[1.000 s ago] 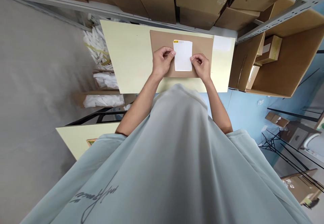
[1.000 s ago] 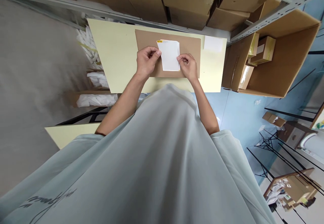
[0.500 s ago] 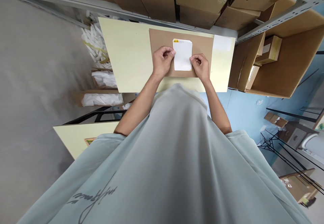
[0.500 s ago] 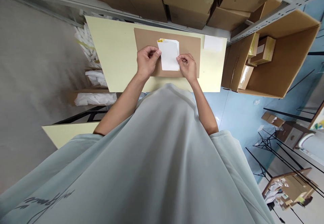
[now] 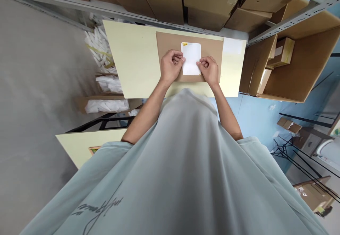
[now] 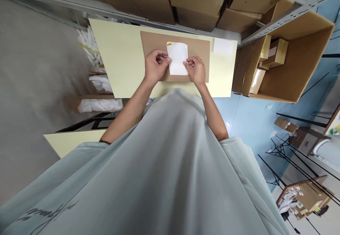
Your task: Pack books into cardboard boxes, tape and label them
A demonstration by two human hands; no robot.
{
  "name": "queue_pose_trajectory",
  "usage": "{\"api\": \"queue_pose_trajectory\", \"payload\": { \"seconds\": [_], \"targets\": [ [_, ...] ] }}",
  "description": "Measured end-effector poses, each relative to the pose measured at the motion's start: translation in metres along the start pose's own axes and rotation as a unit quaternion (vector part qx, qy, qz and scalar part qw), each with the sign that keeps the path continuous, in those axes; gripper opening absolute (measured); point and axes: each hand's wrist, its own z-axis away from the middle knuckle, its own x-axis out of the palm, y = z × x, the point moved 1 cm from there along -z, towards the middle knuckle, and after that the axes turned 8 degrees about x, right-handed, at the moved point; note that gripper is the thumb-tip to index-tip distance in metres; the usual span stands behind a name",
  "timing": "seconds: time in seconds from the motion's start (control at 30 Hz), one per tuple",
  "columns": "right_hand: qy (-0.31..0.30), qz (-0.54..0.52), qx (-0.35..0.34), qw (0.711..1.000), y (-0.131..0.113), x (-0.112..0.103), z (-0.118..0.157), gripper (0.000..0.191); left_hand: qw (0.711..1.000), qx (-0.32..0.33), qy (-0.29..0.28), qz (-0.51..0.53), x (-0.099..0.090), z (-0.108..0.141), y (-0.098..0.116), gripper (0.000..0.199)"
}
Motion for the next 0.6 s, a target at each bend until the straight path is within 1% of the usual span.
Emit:
{"api": "queue_pose_trajectory", "payload": {
  "seconds": [0.03,0.17,0.23,0.33,0.43,0.5,0.6],
  "targets": [
    [-0.002,0.013,0.001,1.000,-0.001,0.000,0.001,0.016,1.000,0.006,-0.008,-0.014,-0.001,0.000,0.002,0.028],
    [-0.011,0.064,0.000,0.998,-0.003,0.001,0.002,0.026,0.995,0.025,-0.051,-0.079,-0.005,0.001,0.009,0.062],
    [-0.012,0.076,-0.004,0.997,-0.002,0.001,0.002,0.028,0.993,0.022,-0.067,-0.090,-0.005,0.002,0.012,0.069],
    [-0.009,0.081,-0.010,0.997,-0.002,0.002,0.000,0.026,0.993,0.016,-0.073,-0.096,-0.004,0.003,0.016,0.068],
    [-0.007,0.083,-0.005,0.996,-0.005,0.001,-0.003,0.021,0.992,0.011,-0.065,-0.108,-0.002,0.004,0.020,0.062],
    [-0.005,0.086,0.008,0.996,-0.009,0.000,-0.005,0.020,0.992,0.005,-0.055,-0.113,-0.001,0.003,0.023,0.057],
    [-0.002,0.092,0.037,0.995,-0.016,-0.001,-0.007,0.022,0.992,-0.007,-0.046,-0.119,0.000,-0.001,0.028,0.047]
  ]
}}
